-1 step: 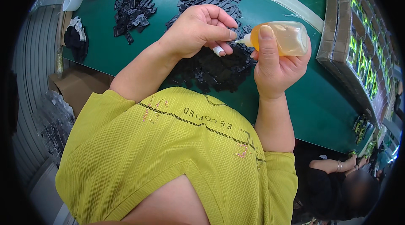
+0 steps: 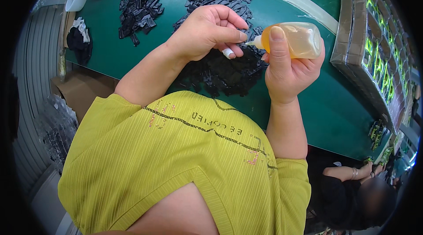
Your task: Applying glue to small black plastic pieces and organizing them on an assembly table.
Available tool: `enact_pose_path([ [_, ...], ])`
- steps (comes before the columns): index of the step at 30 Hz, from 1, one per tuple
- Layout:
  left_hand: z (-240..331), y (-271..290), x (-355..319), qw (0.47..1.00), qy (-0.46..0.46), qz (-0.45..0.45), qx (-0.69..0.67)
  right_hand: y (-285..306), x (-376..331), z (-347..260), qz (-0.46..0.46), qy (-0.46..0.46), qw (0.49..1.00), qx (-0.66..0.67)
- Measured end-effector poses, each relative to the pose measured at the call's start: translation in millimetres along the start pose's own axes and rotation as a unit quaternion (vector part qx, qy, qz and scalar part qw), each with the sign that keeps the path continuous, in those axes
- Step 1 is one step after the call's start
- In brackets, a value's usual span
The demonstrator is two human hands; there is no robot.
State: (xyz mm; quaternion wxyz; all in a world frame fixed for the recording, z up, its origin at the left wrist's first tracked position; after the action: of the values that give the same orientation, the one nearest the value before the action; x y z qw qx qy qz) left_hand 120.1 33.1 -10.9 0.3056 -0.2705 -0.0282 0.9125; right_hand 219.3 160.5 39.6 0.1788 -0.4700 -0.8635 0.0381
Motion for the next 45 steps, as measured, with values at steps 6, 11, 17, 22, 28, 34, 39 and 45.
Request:
enact_pose_path([
  [6,7.9,13.1,11.3,0.999,-0.03,0.01,-0.038,16.3,22.0,-8.3,0.082,-0.01,0.991,0.104],
  [11,76.5,73.0,82.8,0.951,-0.23,0.183,0.094,14.4,20.1,-7.3,0.088,-0.032,0.991,0.097],
  [17,136.2,110.6,139.4,0.816,-0.289,0.298,0.403,10.8,15.2,-5.3,0.064,-0.03,0.994,0.084],
  [22,164.7,147.8,77.8,0.702,-0.396,0.318,0.5,9.7,15.9,-10.9,0.058,-0.016,0.994,0.092],
  [28,107.8,175.6,26.7,0.798,-0.189,0.184,0.542,4.1,10.8,-9.3,0.05,-0.023,0.994,0.093],
  [34,70.3,145.7,-0.7,0.714,-0.225,0.109,0.654,0.6,8.6,-8.4,0.028,-0.012,0.996,0.084],
  [39,78.8,154.8,-3.0,0.659,-0.29,0.198,0.665,2.2,8.6,-8.0,0.029,-0.016,0.996,0.087],
  [45,98.9,188.4,-11.0,0.765,-0.287,0.348,0.46,3.9,9.2,-8.6,0.036,-0.02,0.994,0.097],
])
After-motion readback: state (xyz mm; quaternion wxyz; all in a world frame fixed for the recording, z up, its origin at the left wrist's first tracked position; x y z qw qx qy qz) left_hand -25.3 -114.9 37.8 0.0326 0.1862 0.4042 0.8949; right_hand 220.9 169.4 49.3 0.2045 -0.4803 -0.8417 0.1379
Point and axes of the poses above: each hand's wrist, its own x-axis towards the middle knuckle, its own y-axis out of the back of the hand, z = x × y, the point moved 8 cm from there along x, towards the middle knuckle, and after that the axes turned 14 degrees about z, right-handed, at the moved point
